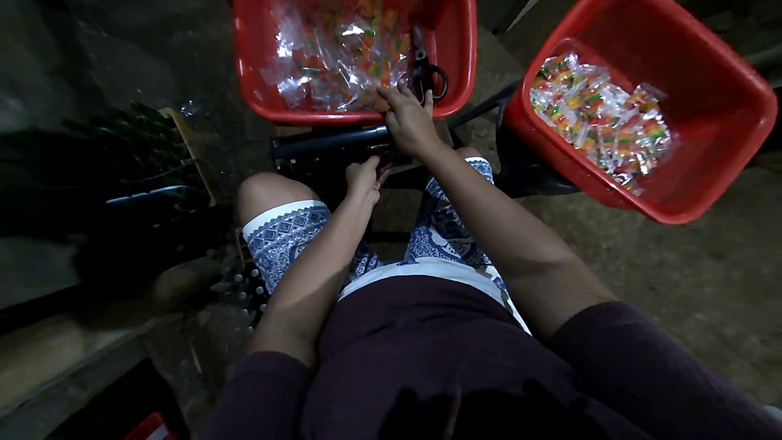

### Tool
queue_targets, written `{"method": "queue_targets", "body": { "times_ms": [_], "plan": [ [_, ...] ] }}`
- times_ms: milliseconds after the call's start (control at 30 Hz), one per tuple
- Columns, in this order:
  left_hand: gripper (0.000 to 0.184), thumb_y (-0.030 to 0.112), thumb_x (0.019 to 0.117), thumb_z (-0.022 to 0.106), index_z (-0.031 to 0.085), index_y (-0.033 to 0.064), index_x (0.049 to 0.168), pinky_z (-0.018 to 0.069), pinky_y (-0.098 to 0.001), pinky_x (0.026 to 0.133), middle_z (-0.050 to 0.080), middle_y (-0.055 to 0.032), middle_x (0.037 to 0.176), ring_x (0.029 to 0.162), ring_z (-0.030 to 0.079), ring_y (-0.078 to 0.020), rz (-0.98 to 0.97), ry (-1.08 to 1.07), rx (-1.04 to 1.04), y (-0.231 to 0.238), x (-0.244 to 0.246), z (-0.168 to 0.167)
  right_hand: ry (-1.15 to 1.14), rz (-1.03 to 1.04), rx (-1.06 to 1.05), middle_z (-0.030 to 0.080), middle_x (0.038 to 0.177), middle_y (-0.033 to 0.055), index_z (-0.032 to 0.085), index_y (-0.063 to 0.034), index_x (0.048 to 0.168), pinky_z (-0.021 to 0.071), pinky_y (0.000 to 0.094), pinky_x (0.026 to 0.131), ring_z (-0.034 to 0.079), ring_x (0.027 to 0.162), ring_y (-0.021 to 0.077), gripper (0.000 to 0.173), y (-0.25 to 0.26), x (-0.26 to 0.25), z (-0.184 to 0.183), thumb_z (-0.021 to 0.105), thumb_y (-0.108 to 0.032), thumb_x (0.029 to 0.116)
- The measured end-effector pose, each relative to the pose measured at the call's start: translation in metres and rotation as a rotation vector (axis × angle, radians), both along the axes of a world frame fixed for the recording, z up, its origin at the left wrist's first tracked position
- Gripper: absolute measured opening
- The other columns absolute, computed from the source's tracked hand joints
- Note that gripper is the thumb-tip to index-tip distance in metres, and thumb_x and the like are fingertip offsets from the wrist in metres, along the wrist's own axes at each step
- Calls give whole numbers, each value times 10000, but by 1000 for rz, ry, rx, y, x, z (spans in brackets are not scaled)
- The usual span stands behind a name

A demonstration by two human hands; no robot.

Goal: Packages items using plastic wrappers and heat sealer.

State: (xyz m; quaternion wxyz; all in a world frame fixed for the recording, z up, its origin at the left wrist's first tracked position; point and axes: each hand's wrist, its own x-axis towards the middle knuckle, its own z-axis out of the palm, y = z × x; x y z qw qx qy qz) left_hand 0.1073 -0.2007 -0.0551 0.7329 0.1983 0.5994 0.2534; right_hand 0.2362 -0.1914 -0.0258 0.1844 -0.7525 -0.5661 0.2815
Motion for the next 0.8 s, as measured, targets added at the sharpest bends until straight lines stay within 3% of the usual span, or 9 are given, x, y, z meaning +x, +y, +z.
{"method": "queue_targets", "body": {
  "times_ms": [67,333,567,800],
  "plan": [
    [252,25,1016,545,525,-51,1255,591,-312,761,617,-163,1082,869,658,-188,3,5,-10,0,0,0,0,-2,-14,504,1558,83,433,-154,1574,-26,716,1202,249,1558,314,526,0,0,2,349,-109,1056],
    [217,65,1031,560,534,-55,1210,593,-272,723,638,-139,1029,813,678,-153,2,-5,9,-1,2,0,-67,-27,30,544,1526,61,483,-164,1545,-35,712,1206,269,1554,302,519,-3,-2,-22,366,-108,1042],
    [337,140,1040,585,490,-44,1305,578,-283,794,615,-150,1131,917,666,-163,-38,-7,-20,-5,-2,-1,-122,-27,73,542,1530,27,512,-183,1525,-7,691,1218,270,1553,298,531,-5,-1,-30,387,-78,1020],
    [316,155,1034,610,515,-36,1267,578,-272,792,637,-137,1103,898,675,-146,-36,-12,8,-9,-2,-2,-125,-23,93,530,1541,11,495,-182,1536,3,675,1225,271,1553,284,532,-6,1,-33,383,-98,1022]
  ]
}}
